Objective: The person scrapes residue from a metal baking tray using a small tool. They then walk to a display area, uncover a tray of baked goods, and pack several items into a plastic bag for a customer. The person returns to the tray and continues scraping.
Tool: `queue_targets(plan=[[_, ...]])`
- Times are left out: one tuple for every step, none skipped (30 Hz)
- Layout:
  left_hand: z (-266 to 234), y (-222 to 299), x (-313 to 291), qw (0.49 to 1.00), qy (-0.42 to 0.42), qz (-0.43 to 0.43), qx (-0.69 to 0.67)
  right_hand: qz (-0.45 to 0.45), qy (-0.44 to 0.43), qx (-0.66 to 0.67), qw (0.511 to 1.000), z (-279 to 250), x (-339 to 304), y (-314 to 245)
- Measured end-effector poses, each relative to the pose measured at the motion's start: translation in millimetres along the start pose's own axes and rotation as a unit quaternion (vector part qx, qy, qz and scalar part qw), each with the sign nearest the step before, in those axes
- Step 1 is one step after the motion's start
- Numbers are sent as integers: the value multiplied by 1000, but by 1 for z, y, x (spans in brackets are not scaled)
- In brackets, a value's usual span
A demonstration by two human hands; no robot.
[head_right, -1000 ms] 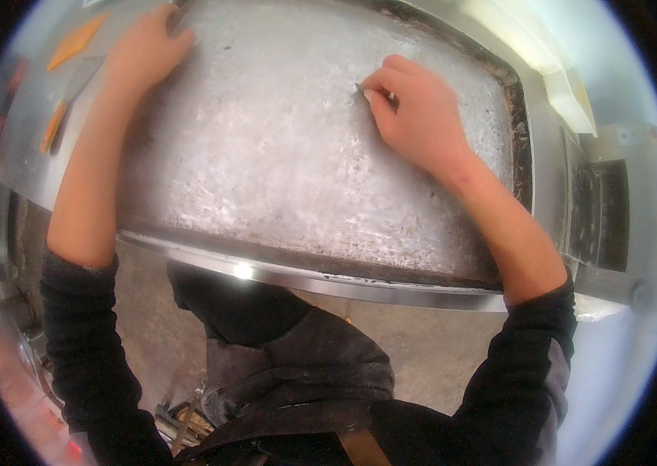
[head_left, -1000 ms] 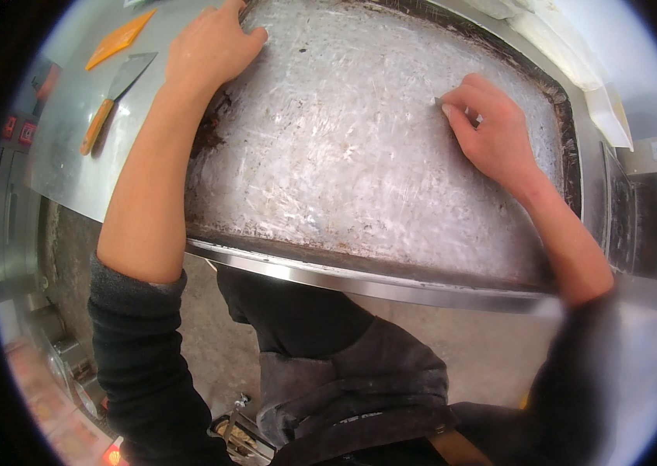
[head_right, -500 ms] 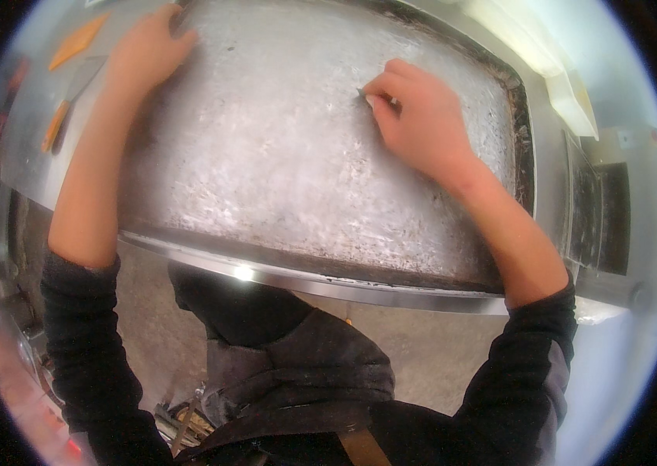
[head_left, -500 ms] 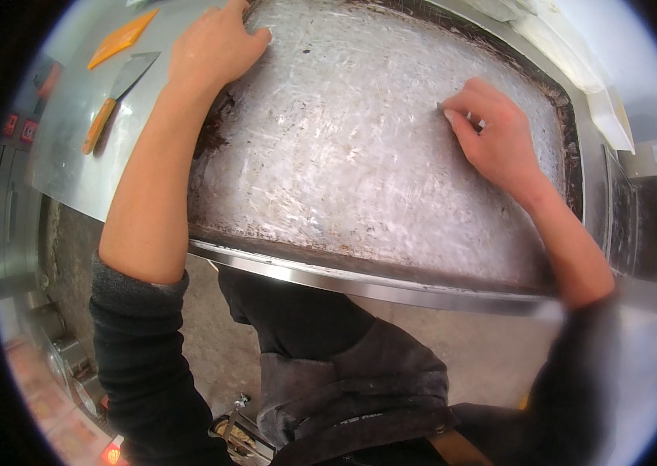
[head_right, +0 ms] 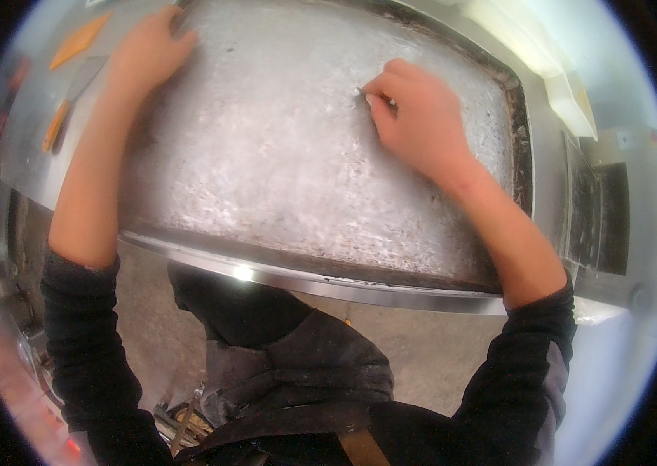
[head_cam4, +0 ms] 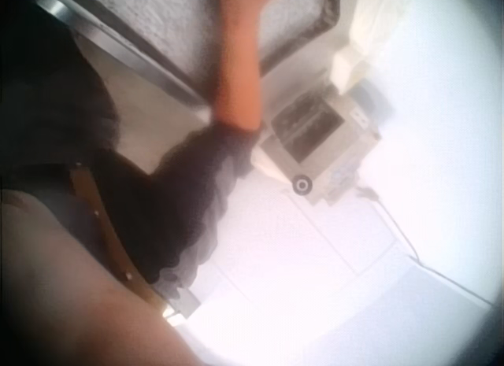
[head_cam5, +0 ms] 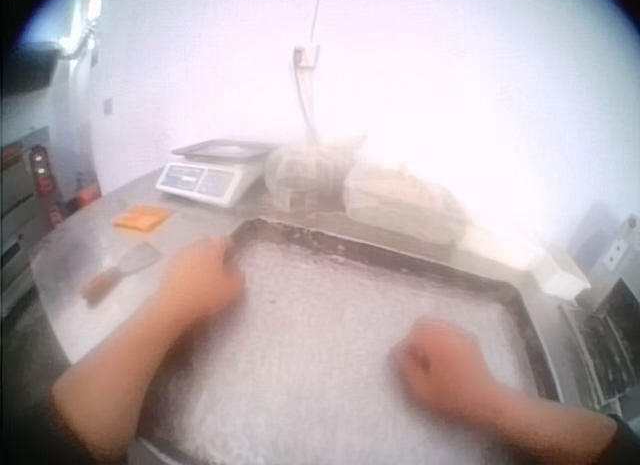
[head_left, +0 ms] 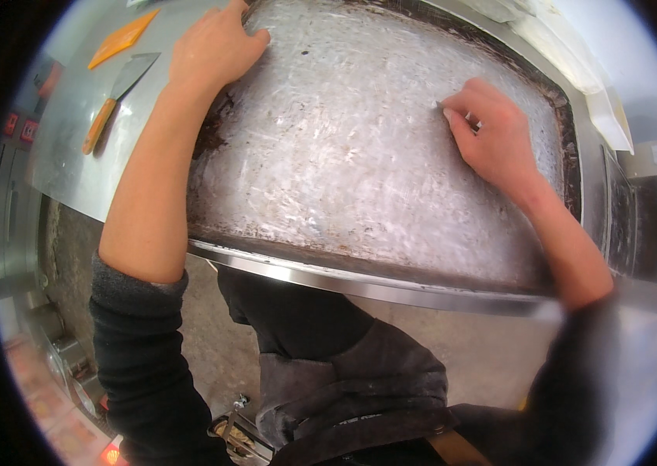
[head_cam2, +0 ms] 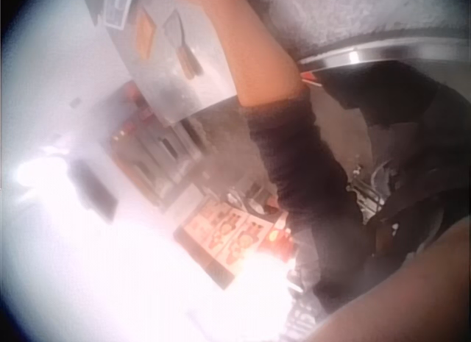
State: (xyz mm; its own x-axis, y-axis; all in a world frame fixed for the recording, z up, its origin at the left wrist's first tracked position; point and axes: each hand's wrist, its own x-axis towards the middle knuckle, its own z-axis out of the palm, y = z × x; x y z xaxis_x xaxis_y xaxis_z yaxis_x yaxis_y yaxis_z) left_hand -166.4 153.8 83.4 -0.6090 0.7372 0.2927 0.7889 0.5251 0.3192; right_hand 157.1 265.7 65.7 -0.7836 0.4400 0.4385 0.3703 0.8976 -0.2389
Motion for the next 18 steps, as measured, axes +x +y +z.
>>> queue_targets(plan=[[1,0,0,1000,0,4,0,-11,-5,-5,1000,-1,0,0],[1,-1,0,1000,0,9,1,-16,-8,-7,1000,-2,0,0],[1,-1,-1,1000,0,13,2,-22,-9,-7,1000,-2,0,0],[1,-1,0,1000,0,10,5,-23,-11,-11,1000,-3,0,-1],[0,-1,0,1000,-1,6,8,-24,-12,-12,1000,-4,0,-2],[0,-1,-1,1000,-2,2,11,-26,-12,-11,1000,-4,0,-2],[0,-1,-1,1000,1,8,8,-22,-14,-9,1000,-4,0,-3],[-1,-1,-2,1000,4,13,4,-19,-16,-4,1000,-4,0,-4],[-1,-1,-3,1000,7,19,1,-14,-14,2,1000,-4,0,-4],[-2,-1,-3,1000,7,18,0,4,-24,4,1000,-4,0,-4],[-2,-1,-3,1000,8,18,-1,22,-30,7,999,-4,0,-4],[-2,-1,-3,1000,10,17,-2,41,-37,10,998,-4,0,-4],[-2,-1,-3,1000,4,14,2,37,-31,0,999,-4,0,-4],[-2,0,-2,1000,-1,11,7,34,-26,-9,999,-4,0,-4],[-2,0,-2,1000,-7,8,11,30,-20,-19,999,-4,0,-4],[-2,0,-3,1000,0,13,8,16,-19,-21,999,-4,0,-3],[-1,0,-3,1000,6,17,6,2,-17,-24,1000,-4,0,-3],[-1,0,-4,1000,13,22,5,-11,-14,-25,1000,-4,0,-3]])
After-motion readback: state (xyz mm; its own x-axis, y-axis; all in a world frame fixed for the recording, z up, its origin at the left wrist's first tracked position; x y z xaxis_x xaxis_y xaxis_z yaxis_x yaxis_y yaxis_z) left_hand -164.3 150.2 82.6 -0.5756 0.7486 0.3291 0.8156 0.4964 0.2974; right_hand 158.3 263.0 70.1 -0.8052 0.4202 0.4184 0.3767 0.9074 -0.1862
